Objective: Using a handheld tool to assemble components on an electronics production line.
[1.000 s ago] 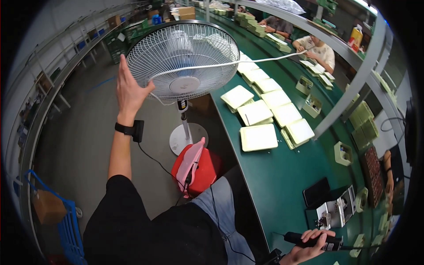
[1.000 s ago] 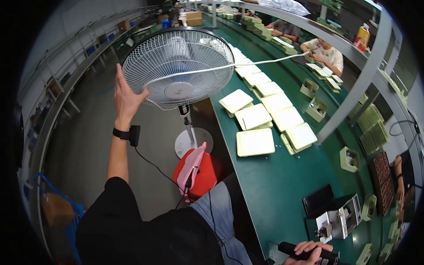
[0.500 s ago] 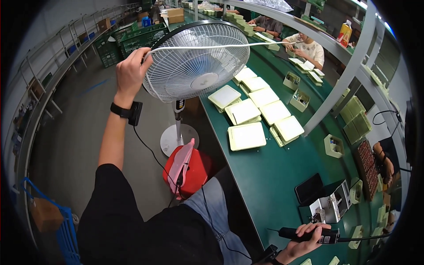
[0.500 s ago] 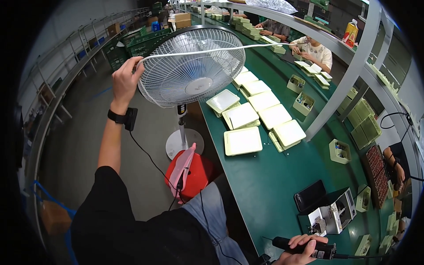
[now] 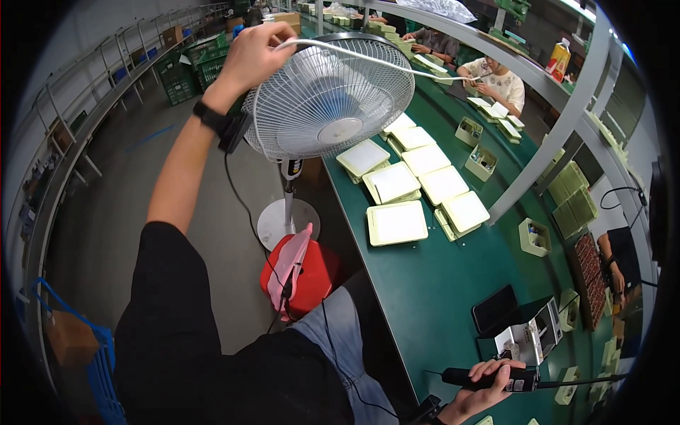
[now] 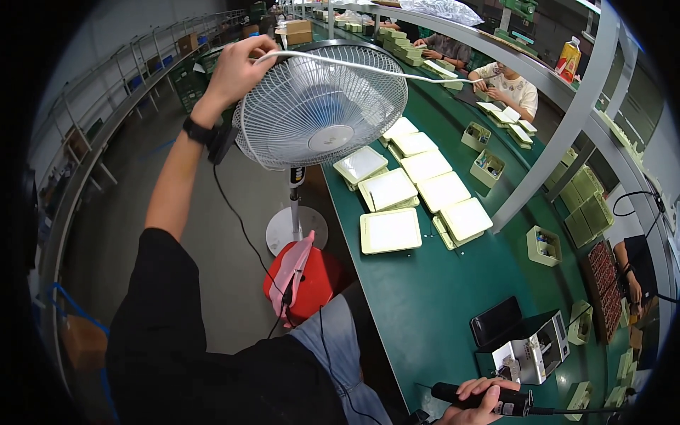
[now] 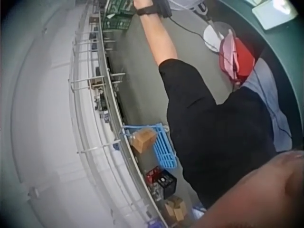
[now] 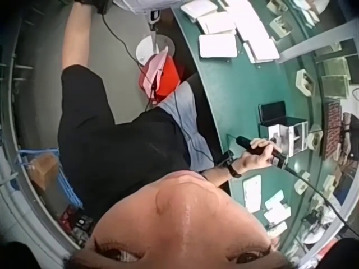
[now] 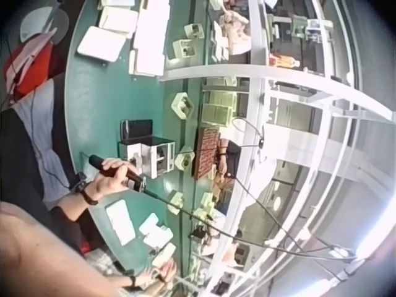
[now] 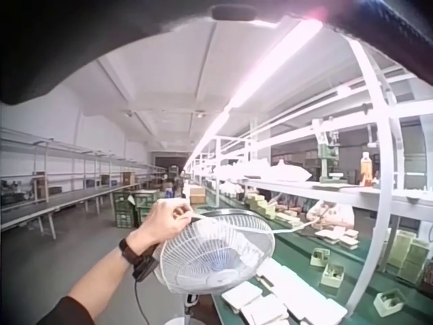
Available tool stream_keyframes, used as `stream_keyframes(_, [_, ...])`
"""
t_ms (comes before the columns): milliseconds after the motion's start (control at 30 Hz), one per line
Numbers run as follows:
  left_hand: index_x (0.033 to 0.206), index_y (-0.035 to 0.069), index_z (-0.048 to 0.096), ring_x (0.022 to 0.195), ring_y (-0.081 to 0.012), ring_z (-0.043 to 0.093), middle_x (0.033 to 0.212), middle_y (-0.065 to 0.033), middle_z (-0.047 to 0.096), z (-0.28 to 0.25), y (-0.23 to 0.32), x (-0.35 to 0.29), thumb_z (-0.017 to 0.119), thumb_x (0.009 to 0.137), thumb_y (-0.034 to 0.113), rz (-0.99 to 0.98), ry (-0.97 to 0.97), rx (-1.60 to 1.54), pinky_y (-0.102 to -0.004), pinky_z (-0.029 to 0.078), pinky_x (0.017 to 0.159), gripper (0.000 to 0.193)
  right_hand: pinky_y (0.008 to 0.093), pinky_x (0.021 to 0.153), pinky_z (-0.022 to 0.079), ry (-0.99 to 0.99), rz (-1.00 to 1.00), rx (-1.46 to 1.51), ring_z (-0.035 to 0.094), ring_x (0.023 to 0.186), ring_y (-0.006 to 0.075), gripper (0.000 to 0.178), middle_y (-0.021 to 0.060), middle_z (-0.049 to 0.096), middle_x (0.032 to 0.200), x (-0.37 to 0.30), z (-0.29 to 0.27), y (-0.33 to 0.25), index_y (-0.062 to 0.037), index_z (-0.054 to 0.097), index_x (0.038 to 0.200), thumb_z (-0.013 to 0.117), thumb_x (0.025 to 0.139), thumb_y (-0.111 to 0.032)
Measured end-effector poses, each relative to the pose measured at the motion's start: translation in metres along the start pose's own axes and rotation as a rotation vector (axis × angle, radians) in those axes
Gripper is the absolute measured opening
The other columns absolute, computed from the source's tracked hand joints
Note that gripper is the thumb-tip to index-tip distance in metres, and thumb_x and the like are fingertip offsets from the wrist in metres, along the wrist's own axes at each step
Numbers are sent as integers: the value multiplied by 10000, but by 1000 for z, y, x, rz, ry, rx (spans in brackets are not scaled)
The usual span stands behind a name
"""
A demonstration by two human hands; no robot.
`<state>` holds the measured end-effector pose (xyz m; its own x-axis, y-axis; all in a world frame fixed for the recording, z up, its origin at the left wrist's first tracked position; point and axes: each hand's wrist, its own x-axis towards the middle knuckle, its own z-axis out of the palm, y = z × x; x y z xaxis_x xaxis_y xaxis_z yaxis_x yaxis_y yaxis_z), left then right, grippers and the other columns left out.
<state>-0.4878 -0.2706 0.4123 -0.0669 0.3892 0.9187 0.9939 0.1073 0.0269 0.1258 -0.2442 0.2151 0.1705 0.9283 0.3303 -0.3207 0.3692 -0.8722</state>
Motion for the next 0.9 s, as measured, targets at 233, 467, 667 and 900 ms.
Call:
stream_keyframes(233, [988,22,716,624,-144,588,717,4,650,25,-53,48,648,958,279,-599,-490,-307,-300,468,596,268,261,454,375,-19,32,11,439,491,119,297,39,478,714,-2,4,5,-25,534,1193,613,979,-216])
stream_keyframes(467, [1114,-11,731,679,-138,627,796,-36,706,18,-110,13,636,1001,363,-381,-614,-97,-297,490,641,402,262,461,376,34,63,4,431,494,118,336,35,476,715,1,5,11,-26,534,1245,614,975,-209])
stream_keyframes(667, [1192,-12,705,721,-111,630,889,-51,719,16,-109,23,663,991,355,-191,-600,288,-304,499,660,420,262,461,370,48,63,0,425,494,115,336,34,473,717,1,1,20,-25,537,1247,609,975,-207])
stream_keyframes(900, [1186,-17,713,740,-82,619,907,-31,716,14,-93,23,677,981,332,-326,-798,-54,-287,502,673,406,255,460,359,20,54,-23,420,493,110,346,35,464,715,18,-11,23,-17,531,1255,602,974,-206])
